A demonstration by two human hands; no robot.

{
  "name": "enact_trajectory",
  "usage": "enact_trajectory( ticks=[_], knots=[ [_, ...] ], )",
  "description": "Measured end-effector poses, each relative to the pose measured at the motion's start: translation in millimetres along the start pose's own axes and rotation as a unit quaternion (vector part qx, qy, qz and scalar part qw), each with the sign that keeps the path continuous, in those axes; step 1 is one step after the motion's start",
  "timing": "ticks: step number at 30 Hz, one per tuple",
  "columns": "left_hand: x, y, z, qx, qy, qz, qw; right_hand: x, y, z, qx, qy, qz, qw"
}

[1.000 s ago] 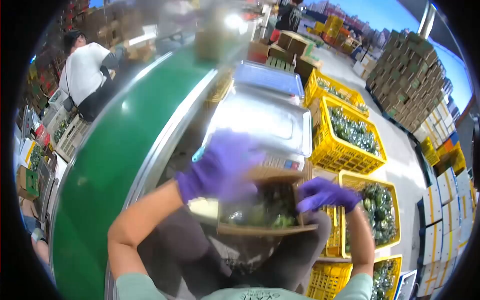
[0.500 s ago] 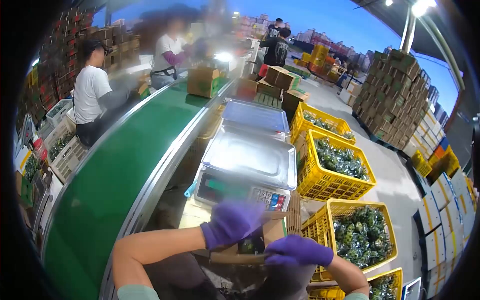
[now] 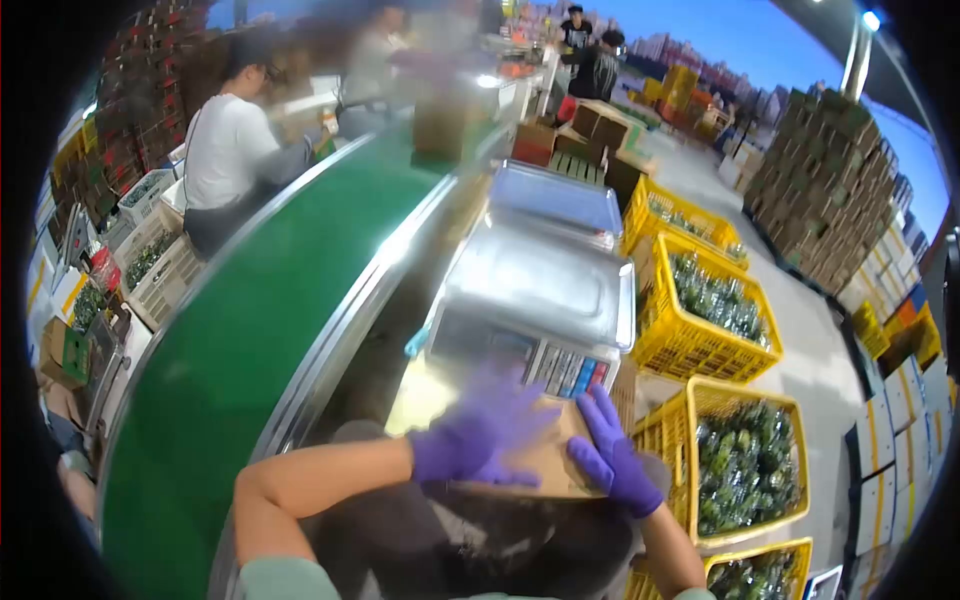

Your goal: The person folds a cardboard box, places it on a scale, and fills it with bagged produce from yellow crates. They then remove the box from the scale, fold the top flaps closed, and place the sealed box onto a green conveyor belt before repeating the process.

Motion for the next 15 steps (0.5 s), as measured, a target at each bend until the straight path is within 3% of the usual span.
enact_trajectory(
  ticks=[1,3,4,5,7,9,10,11,13,14,15],
  knots=[
    [17.0,11.3,0.0,-0.067,-0.018,0.040,0.997,-1.6,6.6,10.4,-0.019,0.019,0.027,0.999],
    [37.6,6.4,0.4,-0.088,-0.066,0.059,0.992,18.2,31.9,62.0,-0.088,-0.156,0.257,0.950],
    [37.2,6.2,-0.5,-0.072,-0.086,0.049,0.992,27.5,31.4,76.8,-0.112,-0.030,0.125,0.985],
    [34.0,3.1,-1.7,-0.056,-0.105,0.038,0.992,32.3,33.9,91.6,-0.138,0.097,-0.008,0.986],
    [38.1,12.3,-2.4,-0.001,-0.137,0.264,0.955,14.7,47.4,109.6,-0.169,0.166,-0.094,0.967],
    [41.4,20.4,-2.5,-0.007,-0.135,0.281,0.950,-6.9,65.7,113.1,-0.210,0.289,-0.374,0.856],
    [42.5,19.7,-4.2,0.011,-0.142,0.286,0.948,-5.2,75.9,112.2,-0.181,0.293,-0.458,0.820],
    [43.4,18.2,-5.2,0.026,-0.149,0.294,0.944,-7.5,82.2,118.5,-0.188,0.292,-0.458,0.819],
    [41.1,13.3,0.2,0.015,-0.150,0.299,0.942,-20.9,140.0,142.8,-0.114,0.344,-0.712,0.602],
    [35.6,11.1,3.9,-0.002,-0.131,0.314,0.940,-35.5,147.8,155.4,-0.078,0.334,-0.641,0.686],
    [32.1,7.5,8.2,-0.020,-0.116,0.328,0.937,-14.0,138.1,143.6,-0.131,0.297,-0.692,0.644]
  ],
)
Point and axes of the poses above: each hand's wrist, its own z-axis away from the middle knuckle, its own y-axis out of the palm, x = y × z, the point moved 7 cm from there along -z, towards the middle knuckle, and after that the axes turned 10 degrees about z, right-handed, at the moved point
